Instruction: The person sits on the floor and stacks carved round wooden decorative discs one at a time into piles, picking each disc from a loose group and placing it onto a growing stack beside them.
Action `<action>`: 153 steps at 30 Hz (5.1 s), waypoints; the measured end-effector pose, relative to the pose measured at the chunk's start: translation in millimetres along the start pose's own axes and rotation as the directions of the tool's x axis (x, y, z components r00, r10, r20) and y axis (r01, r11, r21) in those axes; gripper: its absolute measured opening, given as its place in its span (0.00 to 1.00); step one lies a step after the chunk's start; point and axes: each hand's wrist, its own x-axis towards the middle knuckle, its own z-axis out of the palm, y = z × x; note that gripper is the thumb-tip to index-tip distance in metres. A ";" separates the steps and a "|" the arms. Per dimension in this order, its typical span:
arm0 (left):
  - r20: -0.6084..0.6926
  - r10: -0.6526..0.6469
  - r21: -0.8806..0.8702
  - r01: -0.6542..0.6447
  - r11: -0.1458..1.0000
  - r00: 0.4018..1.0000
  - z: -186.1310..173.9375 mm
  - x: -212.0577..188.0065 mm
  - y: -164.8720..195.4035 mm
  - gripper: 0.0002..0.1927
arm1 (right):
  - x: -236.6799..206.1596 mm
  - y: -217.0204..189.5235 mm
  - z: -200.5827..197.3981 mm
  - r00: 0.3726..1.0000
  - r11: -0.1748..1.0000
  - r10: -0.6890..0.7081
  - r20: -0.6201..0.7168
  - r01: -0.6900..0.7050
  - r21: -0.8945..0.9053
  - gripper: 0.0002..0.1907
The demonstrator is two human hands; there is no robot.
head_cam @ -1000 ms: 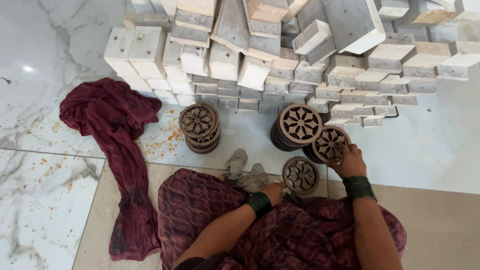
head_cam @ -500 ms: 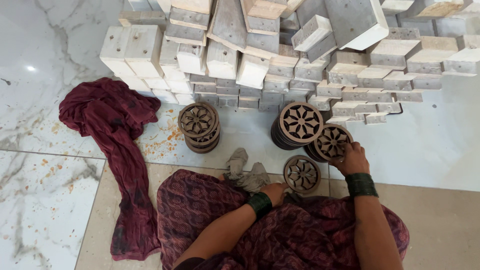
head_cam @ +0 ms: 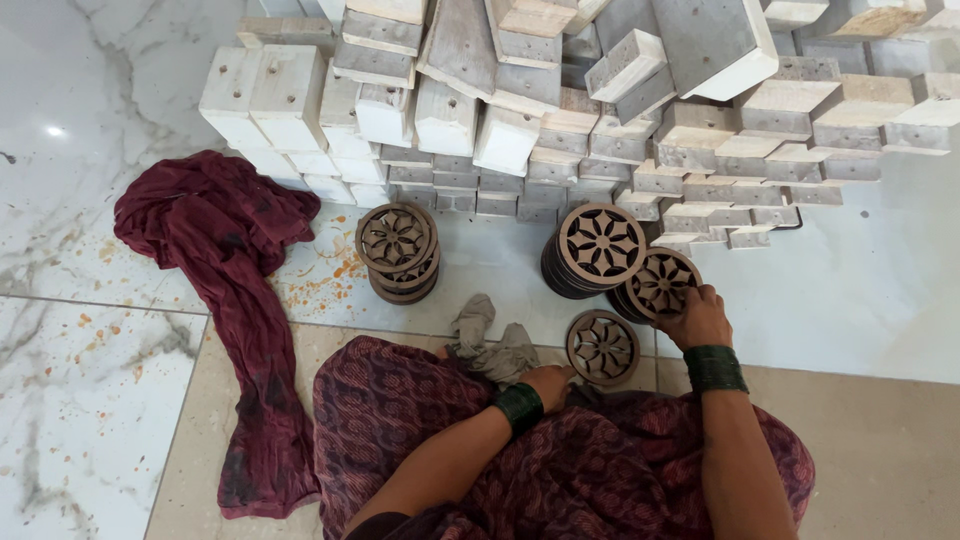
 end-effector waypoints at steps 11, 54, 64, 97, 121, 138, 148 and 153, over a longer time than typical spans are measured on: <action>-0.030 0.023 -0.013 -0.023 1.000 0.999 -0.4 -0.4 -1.2 0.20 | 0.2 -4.6 -0.6 0.998 0.998 0.058 0.013 -0.058 0.021 0.41; 0.063 -0.024 0.074 0.019 0.997 0.998 -7.7 -2.7 -2.0 0.20 | -2.0 -20.9 1.6 0.998 0.998 0.038 -0.043 -0.036 0.049 0.39; 0.026 0.028 0.119 -0.031 0.992 0.999 -1.0 1.0 -0.8 0.19 | -7.2 -7.4 5.5 0.998 0.998 -0.006 -0.066 0.010 0.054 0.38; -0.087 -0.210 -0.445 0.151 0.883 0.974 -24.6 -2.3 -5.3 0.36 | -56.9 -56.4 11.2 0.759 0.969 -0.142 0.635 -0.023 0.245 0.33; -0.318 -0.420 -0.683 0.102 0.723 0.850 -32.0 -20.7 4.4 0.27 | -136.5 -80.8 43.9 0.944 0.956 -0.255 0.208 0.214 0.201 0.49; -0.428 -0.187 -0.664 -0.167 0.729 0.884 -29.6 -25.5 5.6 0.24 | -145.4 -77.2 39.2 0.981 0.942 -0.173 0.084 0.140 0.306 0.36; -0.219 -0.100 -0.623 -0.060 0.780 0.971 -20.6 -20.9 3.1 0.34 | -106.9 -13.0 -7.1 0.987 0.971 -0.157 0.028 0.149 0.189 0.35; -0.252 -0.048 -0.397 -0.058 0.916 0.967 -14.8 -24.8 8.6 0.30 | -66.6 -0.5 -25.7 0.987 0.973 -0.149 -0.055 0.157 0.169 0.33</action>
